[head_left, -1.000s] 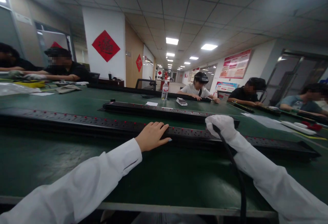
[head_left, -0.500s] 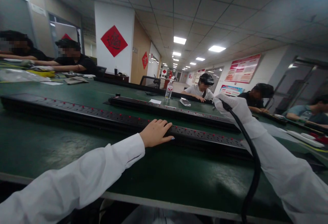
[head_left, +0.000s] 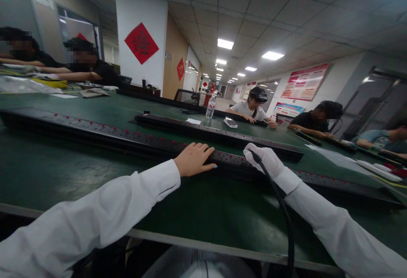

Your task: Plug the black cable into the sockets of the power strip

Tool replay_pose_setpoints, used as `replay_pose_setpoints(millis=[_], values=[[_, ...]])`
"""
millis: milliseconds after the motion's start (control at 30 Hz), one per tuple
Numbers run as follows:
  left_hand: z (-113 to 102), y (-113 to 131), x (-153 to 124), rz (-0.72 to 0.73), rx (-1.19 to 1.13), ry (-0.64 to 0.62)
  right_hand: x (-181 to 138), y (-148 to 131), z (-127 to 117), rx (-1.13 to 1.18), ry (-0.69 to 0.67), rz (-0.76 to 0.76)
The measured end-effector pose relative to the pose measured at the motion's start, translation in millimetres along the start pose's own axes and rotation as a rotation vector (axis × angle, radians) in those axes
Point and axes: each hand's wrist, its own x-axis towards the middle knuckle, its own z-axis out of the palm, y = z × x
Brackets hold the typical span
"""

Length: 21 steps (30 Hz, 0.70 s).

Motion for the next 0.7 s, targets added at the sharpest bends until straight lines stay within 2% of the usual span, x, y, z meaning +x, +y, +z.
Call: replay_pose_setpoints(millis=[233, 500, 567, 600, 667, 700], values=[[-0.4, -0.6, -0.2, 0.005, -0.003, 0.01, 6.8, 1.8, -5.9, -0.117, 0.018, -0.099], [0.3, -0.6, -0.3, 0.011, 0.007, 0.01, 29.2, 7.8, -53.5, -0.162, 0.167, -0.021], [-0.2, -0.3, -0.4, 0.008, 0.008, 0.009, 25.8, 5.3, -48.7, -0.123, 0.153, -0.016], [-0.5, -0.2, -0.5, 0.008, 0.007, 0.009, 22.2, 3.5, -41.7, -0.09, 0.12, -0.013], [-0.9, -0.1, -0.5, 0.007, 0.005, 0.01, 13.0, 0.0, -22.5, -0.015, -0.029, -0.051], [-1.0, -0.1, -0.5, 0.008, 0.004, 0.01, 8.4, -1.1, -12.5, -0.043, -0.015, -0.027]])
